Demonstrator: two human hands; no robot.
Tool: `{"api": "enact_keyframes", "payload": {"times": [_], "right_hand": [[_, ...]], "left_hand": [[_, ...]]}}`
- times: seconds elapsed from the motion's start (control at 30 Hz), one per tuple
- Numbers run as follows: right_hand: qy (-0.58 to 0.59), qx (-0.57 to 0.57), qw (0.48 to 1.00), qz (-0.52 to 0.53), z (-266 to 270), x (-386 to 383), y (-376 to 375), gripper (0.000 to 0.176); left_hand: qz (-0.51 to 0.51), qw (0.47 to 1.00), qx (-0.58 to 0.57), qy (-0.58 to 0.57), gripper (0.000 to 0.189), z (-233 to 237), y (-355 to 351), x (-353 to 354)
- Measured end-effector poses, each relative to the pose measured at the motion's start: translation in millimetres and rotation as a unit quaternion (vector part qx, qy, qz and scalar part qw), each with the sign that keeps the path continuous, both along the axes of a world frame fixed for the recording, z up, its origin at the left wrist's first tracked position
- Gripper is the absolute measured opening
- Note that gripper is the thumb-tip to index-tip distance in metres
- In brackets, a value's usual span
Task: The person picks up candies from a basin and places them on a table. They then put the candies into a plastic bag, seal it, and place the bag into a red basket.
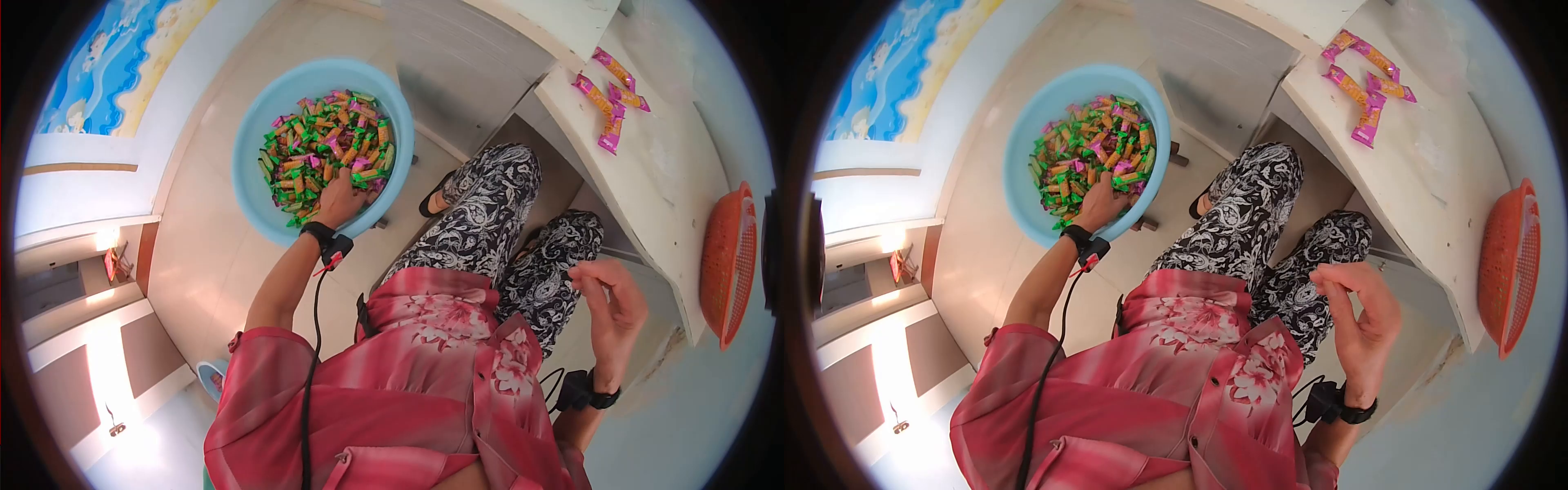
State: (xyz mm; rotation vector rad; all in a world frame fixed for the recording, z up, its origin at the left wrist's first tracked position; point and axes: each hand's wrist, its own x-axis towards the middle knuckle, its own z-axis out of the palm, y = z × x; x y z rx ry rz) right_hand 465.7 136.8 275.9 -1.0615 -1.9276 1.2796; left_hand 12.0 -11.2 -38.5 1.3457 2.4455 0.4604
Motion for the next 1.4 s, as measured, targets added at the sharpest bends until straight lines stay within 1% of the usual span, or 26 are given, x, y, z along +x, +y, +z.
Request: {"api": "enact_keyframes", "payload": {"times": [0.07, 0.17, 0.27, 0.37, 0.4, 0.5, 0.53, 0.57, 0.6, 0.63, 0.7, 0.73, 0.8, 0.83, 0.87, 0.97, 1.0, 1.07, 1.1, 1.13, 1.17, 1.23, 1.3, 1.33, 1.4], "right_hand": [[0.002, 0.003, 1.000, 0.000, -3, 4, 0, 0.016], [-0.002, -0.013, 1.000, -0.017, -5, 4, -2, 0.017], [0.012, -0.009, 1.000, -0.001, -10, 3, -2, 0.016], [0.007, -0.009, 1.000, -0.003, -12, 5, -3, 0.015], [0.006, -0.008, 1.000, -0.006, -12, 6, -3, 0.015], [0.004, -0.005, 1.000, -0.010, -13, 10, -1, 0.015], [0.004, -0.004, 1.000, -0.014, -13, 12, -1, 0.015], [0.003, -0.004, 1.000, -0.018, -13, 15, -1, 0.015], [0.009, -0.008, 1.000, -0.023, -14, 17, -1, 0.016], [0.015, -0.013, 0.999, -0.027, -14, 18, -1, 0.016], [0.022, -0.017, 0.999, -0.031, -16, 17, 1, 0.016], [0.022, -0.018, 0.999, -0.031, -17, 17, 1, 0.016], [0.027, -0.017, 0.999, -0.023, -20, 15, 3, 0.016], [0.031, -0.014, 0.999, -0.016, -22, 14, 5, 0.016], [0.035, -0.012, 0.999, -0.008, -24, 13, 5, 0.017], [0.041, -0.030, 0.999, -0.006, -25, 12, 7, 0.016], [0.043, -0.037, 0.998, -0.004, -25, 11, 7, 0.017], [0.042, -0.037, 0.998, -0.013, -26, 11, 10, 0.017], [0.040, -0.019, 0.999, 0.001, -25, 12, 14, 0.016], [0.033, 0.000, 0.999, 0.013, -25, 13, 17, 0.015], [0.026, 0.020, 0.999, 0.023, -24, 15, 20, 0.015], [0.039, 0.012, 0.999, 0.019, -23, 18, 21, 0.015], [0.056, 0.003, 0.998, 0.014, -24, 23, 25, 0.015], [0.064, -0.002, 0.998, 0.009, -25, 25, 26, 0.016], [0.073, -0.017, 0.997, -0.001, -27, 29, 30, 0.016]], "left_hand": [[0.019, 0.997, 0.008, -0.080, 0.055, 5, 0, -5], [-0.014, 0.996, 0.013, -0.088, 0.053, -5, -2, -23], [-0.052, 0.995, -0.081, -0.021, 0.058, -19, -2, -26], [-0.023, 0.993, -0.116, -0.010, 0.061, -6, 5, -3], [-0.026, 0.994, -0.110, -0.005, 0.064, -5, 7, -1], [-0.004, 0.993, -0.118, -0.014, 0.060, -4, 10, -3], [0.002, 0.994, -0.054, -0.098, 0.055, -7, 10, -9], [0.008, 0.983, 0.008, -0.182, 0.051, -7, 5, -19], [0.015, 0.962, 0.070, -0.264, 0.047, -8, 0, -29], [0.062, 0.936, 0.068, -0.341, 0.042, 1, -1, -33], [0.158, 0.859, 0.069, -0.483, 0.033, 22, -4, -46], [0.161, 0.839, 0.055, -0.517, 0.032, 32, -9, -59], [0.177, 0.809, 0.079, -0.555, 0.034, 50, -16, -67], [0.184, 0.794, 0.092, -0.573, 0.035, 69, -15, -65], [0.182, 0.790, 0.115, -0.574, 0.038, 89, -16, -61], [0.148, 0.772, 0.128, -0.605, 0.038, 114, -23, -70], [0.160, 0.768, 0.144, -0.603, 0.043, 134, -16, -56], [0.075, 0.763, 0.162, -0.621, 0.046, 163, -4, -42], [0.044, 0.747, 0.188, -0.637, 0.047, 172, 8, -31], [0.004, 0.762, 0.177, -0.623, 0.046, 185, 18, -23], [-0.004, 0.777, 0.173, -0.605, 0.046, 201, 32, -7], [-0.054, 0.782, 0.137, -0.606, 0.048, 241, 57, 28], [-0.101, 0.800, 0.108, -0.582, 0.050, 272, 84, 62], [-0.140, 0.812, 0.085, -0.561, 0.058, 290, 100, 77], [-0.200, 0.810, 0.083, -0.546, 0.056, 314, 125, 109]]}}
